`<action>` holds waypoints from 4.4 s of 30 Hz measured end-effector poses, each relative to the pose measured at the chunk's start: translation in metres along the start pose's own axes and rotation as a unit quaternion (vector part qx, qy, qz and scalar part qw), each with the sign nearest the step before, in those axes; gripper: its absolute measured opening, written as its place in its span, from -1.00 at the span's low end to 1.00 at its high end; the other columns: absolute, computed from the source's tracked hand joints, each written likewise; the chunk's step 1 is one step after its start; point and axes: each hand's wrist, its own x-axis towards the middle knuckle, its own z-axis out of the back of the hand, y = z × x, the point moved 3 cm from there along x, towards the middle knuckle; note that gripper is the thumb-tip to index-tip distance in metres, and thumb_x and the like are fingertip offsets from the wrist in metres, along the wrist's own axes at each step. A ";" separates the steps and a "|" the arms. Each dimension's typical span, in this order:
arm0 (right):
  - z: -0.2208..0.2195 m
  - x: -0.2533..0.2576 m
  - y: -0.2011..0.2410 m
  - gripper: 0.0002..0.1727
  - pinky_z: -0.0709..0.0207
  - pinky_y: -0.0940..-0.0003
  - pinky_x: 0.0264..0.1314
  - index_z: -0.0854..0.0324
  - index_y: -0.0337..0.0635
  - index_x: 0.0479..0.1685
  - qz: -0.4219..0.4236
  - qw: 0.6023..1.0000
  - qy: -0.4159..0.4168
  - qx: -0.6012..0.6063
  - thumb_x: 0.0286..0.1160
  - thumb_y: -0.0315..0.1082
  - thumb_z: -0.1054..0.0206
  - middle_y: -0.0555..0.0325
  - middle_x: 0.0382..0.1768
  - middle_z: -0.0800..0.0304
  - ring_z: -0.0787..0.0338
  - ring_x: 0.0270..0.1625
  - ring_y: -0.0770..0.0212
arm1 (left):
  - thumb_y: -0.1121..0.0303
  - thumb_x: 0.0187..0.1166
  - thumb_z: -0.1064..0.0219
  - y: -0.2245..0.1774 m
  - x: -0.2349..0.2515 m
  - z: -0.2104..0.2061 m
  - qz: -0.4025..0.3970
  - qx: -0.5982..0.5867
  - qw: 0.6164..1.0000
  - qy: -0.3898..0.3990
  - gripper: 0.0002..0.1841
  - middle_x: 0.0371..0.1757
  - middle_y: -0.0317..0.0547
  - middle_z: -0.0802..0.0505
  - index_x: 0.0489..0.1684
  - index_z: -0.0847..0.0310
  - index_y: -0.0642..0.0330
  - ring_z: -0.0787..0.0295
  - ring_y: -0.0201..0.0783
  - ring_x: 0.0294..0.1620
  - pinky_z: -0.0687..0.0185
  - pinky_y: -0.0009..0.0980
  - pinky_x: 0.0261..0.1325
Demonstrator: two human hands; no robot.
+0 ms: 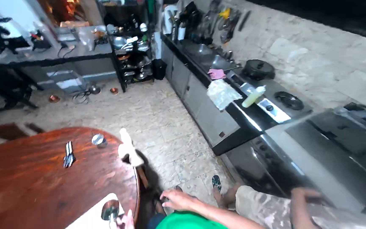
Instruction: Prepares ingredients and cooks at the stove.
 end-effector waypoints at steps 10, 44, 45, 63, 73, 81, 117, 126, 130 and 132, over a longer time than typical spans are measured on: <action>-0.001 0.056 0.021 -0.57 -0.69 0.12 0.36 -0.67 -0.12 0.33 0.068 0.988 0.131 -0.044 0.68 -0.04 -0.31 0.01 0.23 -0.81 -0.84 0.18 0.14 | 0.31 0.50 -0.46 0.041 -0.051 0.039 0.165 0.004 0.963 -0.214 -0.65 -0.34 -0.14 -0.67 0.01 -0.51 0.39 -0.61 -0.37 -0.38 -0.62 -0.40 -0.26; 0.143 0.498 0.154 -0.31 -0.54 -0.24 0.47 -0.53 -0.24 0.49 0.105 0.957 0.018 -0.270 0.45 -0.01 -0.53 -0.25 0.38 -0.66 -0.70 0.39 -0.23 | 0.25 0.27 -0.71 0.131 0.291 -0.060 0.195 -0.131 0.970 -0.057 -0.06 0.47 0.13 -0.69 0.66 -0.21 0.35 -0.64 -0.09 0.47 -0.59 -0.15 0.51; 0.143 0.509 0.151 -0.25 -0.55 -0.22 0.48 -0.47 -0.24 0.53 0.116 0.953 0.027 -0.280 0.42 0.00 -0.56 -0.25 0.43 -0.61 -0.70 0.40 -0.22 | 0.24 0.24 -0.73 0.130 0.307 -0.071 0.203 -0.136 0.968 -0.065 -0.04 0.49 0.13 -0.67 0.66 -0.21 0.34 -0.62 -0.08 0.50 -0.58 -0.13 0.53; 0.146 0.580 0.118 -0.28 -0.55 -0.03 0.51 -0.50 -0.21 0.49 0.264 0.909 0.097 -0.307 0.36 -0.06 -0.58 -0.14 0.41 -0.61 -0.63 0.48 -0.11 | 0.39 0.14 -0.74 0.132 0.440 -0.178 0.238 -0.139 0.952 -0.135 -0.01 0.44 0.21 -0.61 0.63 -0.12 0.12 -0.62 0.12 0.38 -0.63 0.09 0.35; 0.152 0.587 0.115 -0.32 -0.55 0.02 0.53 -0.48 -0.24 0.51 0.314 0.887 0.116 -0.318 0.49 -0.06 -0.51 -0.16 0.36 -0.65 -0.66 0.46 -0.10 | 0.41 0.10 -0.76 0.137 0.456 -0.189 0.220 -0.100 0.959 -0.146 -0.02 0.38 0.14 -0.69 0.60 -0.15 0.09 -0.69 0.07 0.36 -0.68 0.09 0.33; 0.158 0.589 0.109 -0.32 -0.47 0.14 0.63 -0.47 -0.18 0.55 0.348 0.879 0.136 -0.296 0.48 -0.08 -0.52 -0.04 0.52 -0.58 -0.57 0.58 0.02 | 0.34 0.11 -0.78 0.141 0.450 -0.188 0.244 -0.100 0.953 -0.150 -0.16 0.20 0.13 -0.75 0.43 -0.30 0.06 -0.74 0.08 0.16 -0.73 0.10 0.13; 0.177 0.574 0.102 -0.64 -0.67 0.09 0.27 -0.75 -0.23 -0.08 0.515 0.771 0.020 -0.375 0.77 -0.10 -0.23 -0.06 0.09 -0.84 -0.82 0.18 -0.04 | 0.22 0.18 -0.76 0.144 0.453 -0.184 0.238 -0.120 0.954 -0.138 -0.23 0.11 0.13 -0.74 0.35 -0.36 0.16 -0.74 0.03 0.08 -0.73 0.04 0.11; 0.164 0.569 0.111 -0.68 -0.67 0.08 0.16 -0.71 -0.25 -0.24 0.512 0.770 0.019 -0.381 0.72 -0.15 -0.29 -0.07 -0.13 -0.81 -0.81 0.04 -0.07 | 0.38 0.16 -0.71 0.146 0.452 -0.186 0.217 -0.132 0.956 -0.148 -0.25 0.13 0.15 -0.73 0.39 -0.35 0.17 -0.73 0.06 0.11 -0.73 0.06 0.09; 0.156 0.567 0.112 -0.68 -0.66 0.07 0.09 -0.69 -0.24 -0.27 0.501 0.772 0.014 -0.391 0.71 -0.16 -0.28 -0.07 -0.20 -0.77 -0.79 -0.01 -0.08 | 0.35 0.19 -0.70 0.145 0.451 -0.184 0.217 -0.108 0.959 -0.146 -0.28 0.06 0.14 -0.77 0.36 -0.36 0.16 -0.76 0.07 0.05 -0.74 0.08 0.03; 0.155 0.566 0.113 -0.68 -0.65 0.07 0.06 -0.69 -0.24 -0.28 0.495 0.775 0.014 -0.393 0.71 -0.15 -0.29 -0.07 -0.21 -0.75 -0.78 -0.02 -0.08 | 0.39 0.19 -0.66 0.143 0.452 -0.183 0.220 -0.107 0.959 -0.143 -0.30 0.09 0.17 -0.77 0.36 -0.37 0.17 -0.76 0.08 0.08 -0.73 0.09 0.07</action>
